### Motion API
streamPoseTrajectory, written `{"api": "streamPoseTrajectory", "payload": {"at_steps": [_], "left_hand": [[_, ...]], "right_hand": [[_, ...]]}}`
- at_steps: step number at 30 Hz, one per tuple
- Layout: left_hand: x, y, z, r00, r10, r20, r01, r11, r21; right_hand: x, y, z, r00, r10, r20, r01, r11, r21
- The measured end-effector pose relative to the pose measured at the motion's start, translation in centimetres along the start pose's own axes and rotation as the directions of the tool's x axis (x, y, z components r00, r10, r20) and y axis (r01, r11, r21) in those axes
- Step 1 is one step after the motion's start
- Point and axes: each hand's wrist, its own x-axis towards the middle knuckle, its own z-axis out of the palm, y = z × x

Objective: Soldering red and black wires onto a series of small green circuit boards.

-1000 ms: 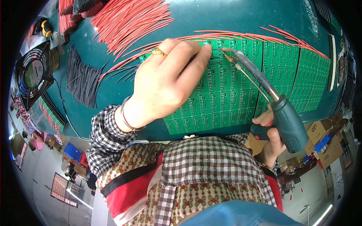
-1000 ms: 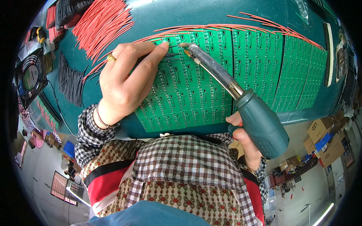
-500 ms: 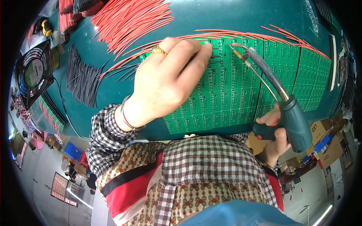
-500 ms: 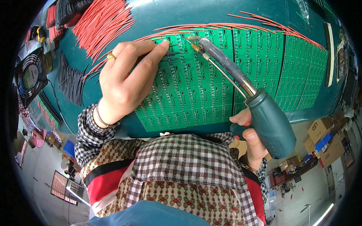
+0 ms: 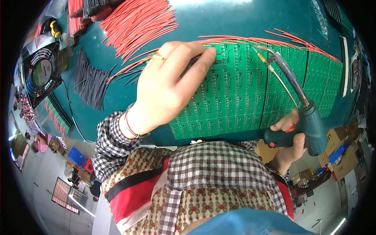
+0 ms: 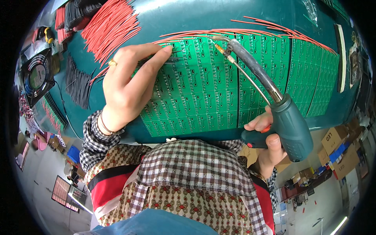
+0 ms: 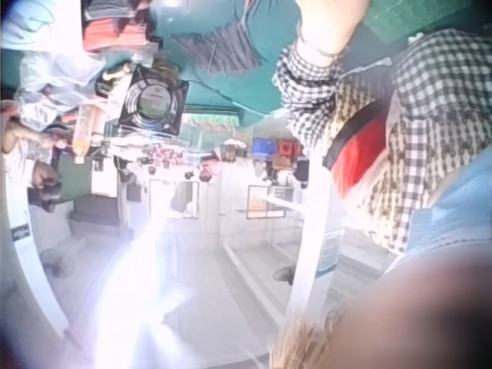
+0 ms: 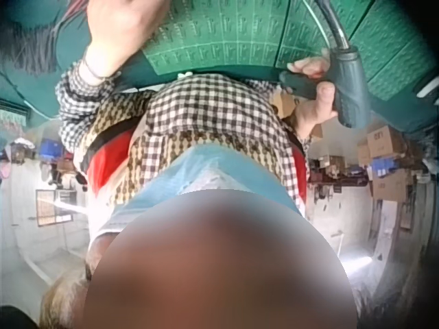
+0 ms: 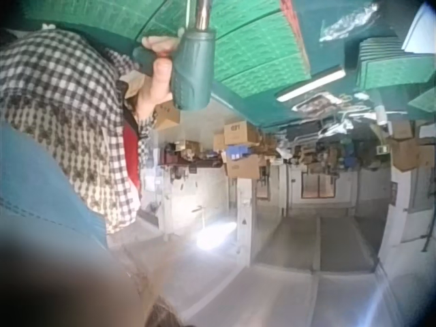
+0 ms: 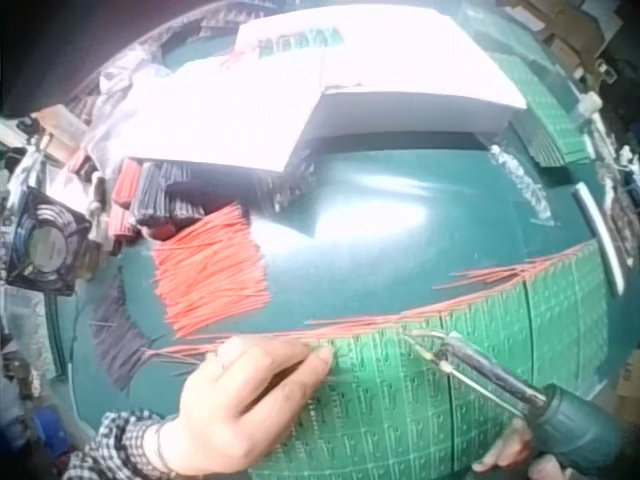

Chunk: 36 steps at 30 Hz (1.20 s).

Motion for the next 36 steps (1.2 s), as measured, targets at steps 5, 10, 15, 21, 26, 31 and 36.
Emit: {"api": "streamPoseTrajectory", "payload": {"at_steps": [5,10,15,21,26,31,36], "left_hand": [[0.9,0.6,-0.9,0.998,-0.062,0.033,0.061,0.998,0.017],[0.6,1.2,-0.1,0.993,-0.099,0.06,0.1,0.995,-0.008],[0.5,0.7,0.8,0.996,-0.05,0.067,0.047,0.998,0.049],[0.2,0.9,0.6,0.997,-0.017,0.073,0.011,0.997,0.079],[0.0,0.7,1.2,1.0,0.022,0.016,-0.023,0.996,0.086],[0.5,1.2,1.2,0.998,-0.035,-0.056,0.037,0.999,0.022],[0.8,0.9,1.3,0.999,-0.027,0.018,0.027,0.999,0.024]], "right_hand": [[0.2,0.4,-0.3,1.0,-0.003,0.014,0.003,1.0,0.027],[0.0,0.4,0.0,1.0,0.001,-0.005,-0.001,0.999,-0.033],[-0.2,0.6,0.1,1.0,-0.002,-0.005,0.002,0.994,-0.107],[-0.4,0.6,0.4,1.0,0.002,-0.02,-0.005,0.993,-0.12],[-0.5,0.6,0.4,1.0,-0.002,-0.002,0.002,0.992,-0.124],[-0.6,0.5,0.7,1.0,-0.012,-0.002,0.012,0.989,-0.147],[-0.6,0.2,1.0,1.0,0.002,0.012,0.0,0.985,-0.172]]}}
